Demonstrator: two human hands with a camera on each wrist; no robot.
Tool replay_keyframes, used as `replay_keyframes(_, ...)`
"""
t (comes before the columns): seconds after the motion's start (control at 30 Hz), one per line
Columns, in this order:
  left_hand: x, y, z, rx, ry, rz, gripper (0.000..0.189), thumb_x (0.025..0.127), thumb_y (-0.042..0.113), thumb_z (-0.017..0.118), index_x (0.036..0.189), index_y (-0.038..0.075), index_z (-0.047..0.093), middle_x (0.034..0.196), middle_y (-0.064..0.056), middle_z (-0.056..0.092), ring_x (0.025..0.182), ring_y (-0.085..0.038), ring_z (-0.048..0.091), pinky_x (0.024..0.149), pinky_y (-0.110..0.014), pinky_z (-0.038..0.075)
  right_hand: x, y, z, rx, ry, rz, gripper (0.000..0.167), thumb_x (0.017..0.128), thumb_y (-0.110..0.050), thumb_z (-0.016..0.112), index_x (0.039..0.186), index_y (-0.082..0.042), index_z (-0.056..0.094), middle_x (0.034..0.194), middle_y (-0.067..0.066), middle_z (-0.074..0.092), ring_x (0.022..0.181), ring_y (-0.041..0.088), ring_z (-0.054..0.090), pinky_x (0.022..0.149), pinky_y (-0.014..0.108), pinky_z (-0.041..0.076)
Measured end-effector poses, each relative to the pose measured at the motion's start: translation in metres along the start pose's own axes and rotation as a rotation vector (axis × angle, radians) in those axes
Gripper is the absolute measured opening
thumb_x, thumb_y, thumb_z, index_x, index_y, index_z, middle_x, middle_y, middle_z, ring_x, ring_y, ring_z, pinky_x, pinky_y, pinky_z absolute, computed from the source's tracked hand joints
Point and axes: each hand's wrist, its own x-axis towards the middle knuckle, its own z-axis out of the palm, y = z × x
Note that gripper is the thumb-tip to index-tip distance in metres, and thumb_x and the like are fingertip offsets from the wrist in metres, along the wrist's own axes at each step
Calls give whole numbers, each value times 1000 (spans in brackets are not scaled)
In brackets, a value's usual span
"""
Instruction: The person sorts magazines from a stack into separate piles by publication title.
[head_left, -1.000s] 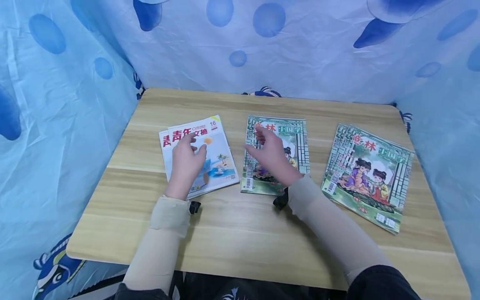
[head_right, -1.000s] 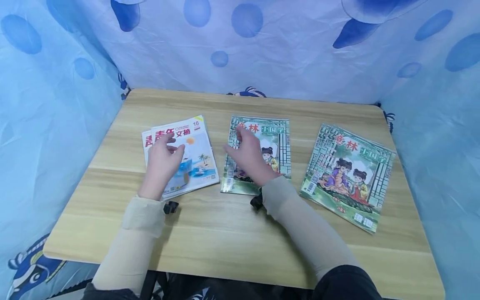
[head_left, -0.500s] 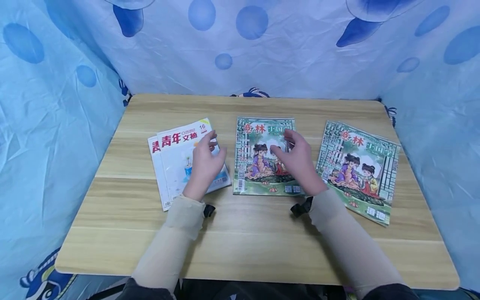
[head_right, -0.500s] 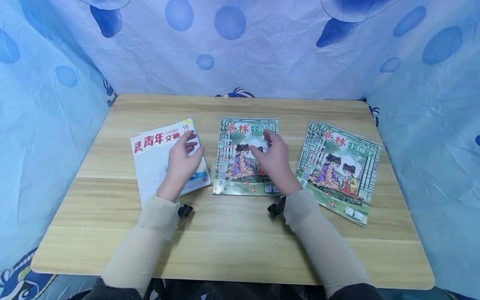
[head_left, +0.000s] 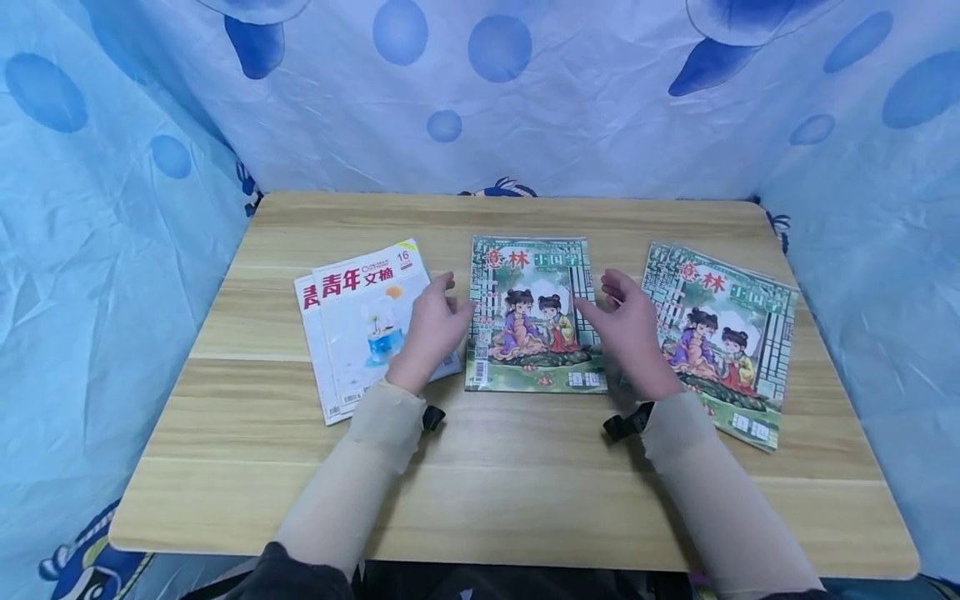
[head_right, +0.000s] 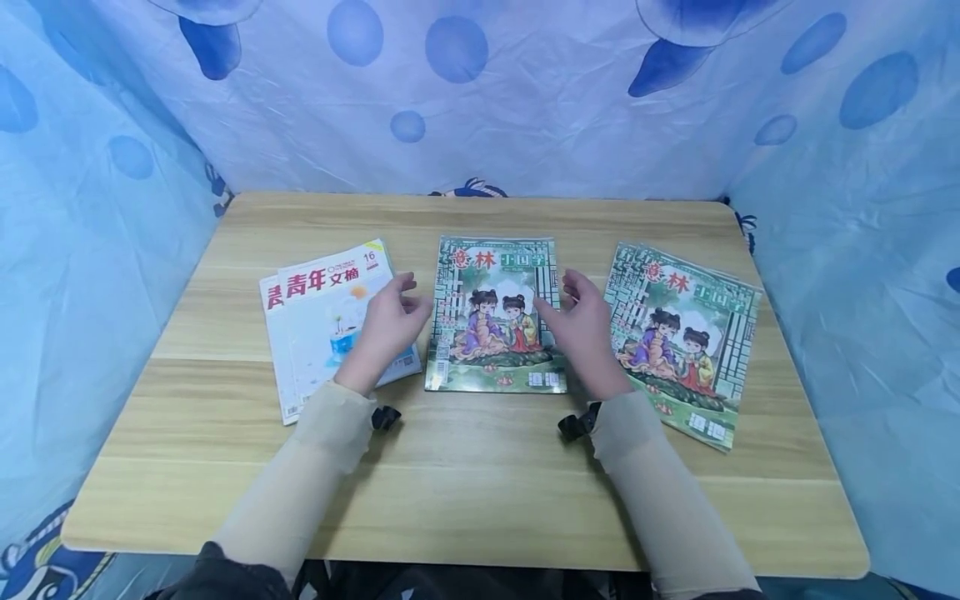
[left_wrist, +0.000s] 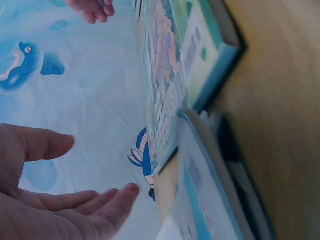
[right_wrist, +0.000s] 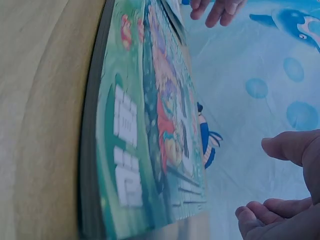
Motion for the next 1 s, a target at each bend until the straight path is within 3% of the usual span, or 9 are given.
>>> replay_keyframes(0.2, 11, 6, 11, 112, -91, -50, 69, 99, 23, 65, 153, -8, 34, 146, -26, 48, 134, -40, 47, 108, -50, 42, 0, 7, -5, -3, -42, 76, 80, 91, -28, 79, 151, 7, 39, 146, 23, 49, 132, 36, 48, 109, 45, 42)
replay_keyframes(0.37, 18, 7, 19, 144, -125, -80, 67, 97, 23, 67, 149, -9, 38, 138, -27, 53, 124, -39, 54, 103, -48, 48, 1, 11, -7, -21, -89, 143, 81, 91, -24, 77, 152, 8, 35, 143, 25, 49, 131, 37, 48, 110, 45, 41)
replay_keyframes(0.47, 20, 5, 23, 149, -150, -99, 57, 95, 22, 67, 139, -9, 48, 122, -21, 60, 107, -34, 61, 89, -44, 55, 1, 13, -6, -49, -117, 192, 81, 92, -25, 77, 153, 8, 34, 142, 25, 50, 131, 38, 47, 110, 46, 41)
replay_keyframes(0.6, 21, 4, 24, 145, -165, -141, 49, 97, 24, 65, 132, -7, 51, 113, -18, 60, 99, -31, 61, 82, -42, 56, 1, 16, -4, -42, -163, 261, 82, 93, -26, 76, 154, 7, 31, 145, 26, 47, 134, 38, 46, 110, 45, 40)
replay_keyframes(1.0, 32, 5, 23, 62, -165, -192, 55, 97, 27, 65, 137, -7, 49, 122, -22, 59, 111, -36, 58, 93, -46, 52, 5, 15, -2, 26, -184, 320, 79, 95, -23, 74, 155, 5, 32, 139, 22, 52, 127, 34, 51, 106, 43, 45)
